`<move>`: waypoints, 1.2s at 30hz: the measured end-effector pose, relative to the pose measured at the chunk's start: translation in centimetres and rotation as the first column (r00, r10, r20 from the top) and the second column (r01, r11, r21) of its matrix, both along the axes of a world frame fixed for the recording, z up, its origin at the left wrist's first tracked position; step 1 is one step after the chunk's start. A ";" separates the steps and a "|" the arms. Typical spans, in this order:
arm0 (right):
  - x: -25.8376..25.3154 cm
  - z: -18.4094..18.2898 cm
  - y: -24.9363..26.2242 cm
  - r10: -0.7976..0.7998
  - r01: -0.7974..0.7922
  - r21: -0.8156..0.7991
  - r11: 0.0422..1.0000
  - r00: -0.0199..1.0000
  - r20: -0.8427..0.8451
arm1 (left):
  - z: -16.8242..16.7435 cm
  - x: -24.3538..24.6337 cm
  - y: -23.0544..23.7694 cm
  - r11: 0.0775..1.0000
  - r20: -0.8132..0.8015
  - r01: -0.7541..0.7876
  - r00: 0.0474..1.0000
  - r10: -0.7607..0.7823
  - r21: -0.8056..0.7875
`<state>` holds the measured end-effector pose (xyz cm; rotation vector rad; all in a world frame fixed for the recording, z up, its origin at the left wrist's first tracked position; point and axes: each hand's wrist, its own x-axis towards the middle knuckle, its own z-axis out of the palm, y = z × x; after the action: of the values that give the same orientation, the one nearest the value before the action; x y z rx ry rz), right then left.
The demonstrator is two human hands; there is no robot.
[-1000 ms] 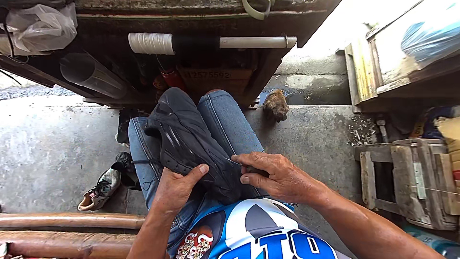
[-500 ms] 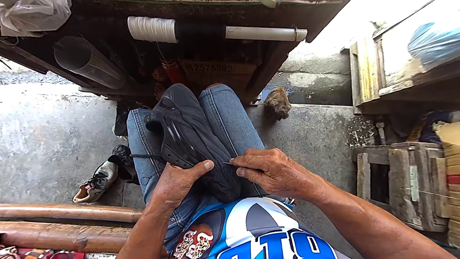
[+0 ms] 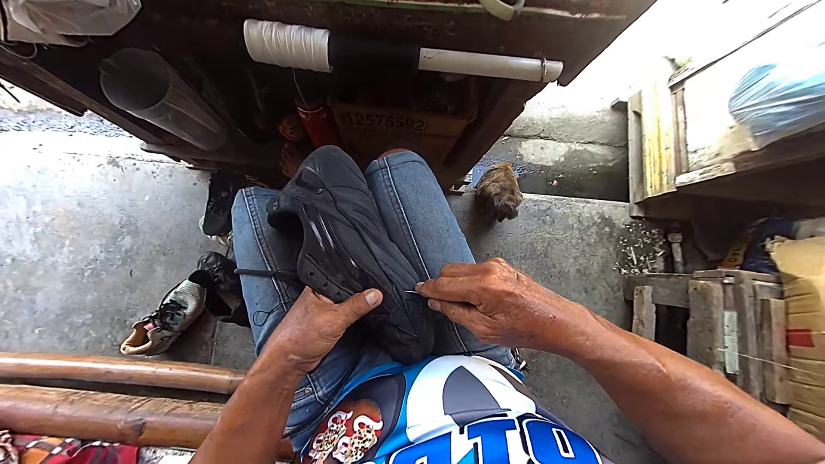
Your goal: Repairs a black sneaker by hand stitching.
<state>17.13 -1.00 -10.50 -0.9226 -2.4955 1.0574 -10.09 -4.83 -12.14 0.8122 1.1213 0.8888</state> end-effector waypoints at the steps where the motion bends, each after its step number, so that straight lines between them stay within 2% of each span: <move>1: -0.1 0.4 0.3 0.022 -0.023 0.026 0.999 0.999 0.034 | 0.0 -0.2 0.0 1.000 0.016 0.017 1.000 -0.016 -0.006; 9: -0.9 2.5 1.3 0.093 -0.131 0.130 0.983 0.960 0.264 | -0.1 -0.8 0.0 0.992 0.106 0.123 0.987 -0.119 -0.035; 16: -2.0 2.0 1.9 0.159 -0.232 0.239 0.943 0.945 0.287 | -0.5 -1.0 0.2 0.988 0.135 0.141 0.982 -0.133 -0.055; 23: -3.5 1.8 1.6 0.163 -0.260 0.248 0.933 0.921 0.353 | -0.8 -0.9 0.0 0.991 0.140 0.126 0.983 -0.119 -0.043; 28: -3.6 1.6 1.8 0.173 -0.247 0.226 0.942 0.937 0.303 | -0.9 -1.0 -0.2 0.994 0.153 0.108 0.983 -0.101 -0.034; 32: -2.5 1.7 1.5 0.173 -0.216 0.211 0.953 0.964 0.201 | -0.5 -1.1 -0.8 0.991 0.108 0.118 0.986 -0.125 0.068; 36: -1.5 1.5 0.8 0.135 -0.159 0.202 0.967 0.983 0.128 | 0.8 -3.7 -1.6 0.976 -0.010 -0.011 1.000 0.014 0.218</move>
<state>15.60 -0.19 -8.95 -0.7642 -2.7413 0.7791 -13.78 -6.38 -11.31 0.9914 1.0514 1.0311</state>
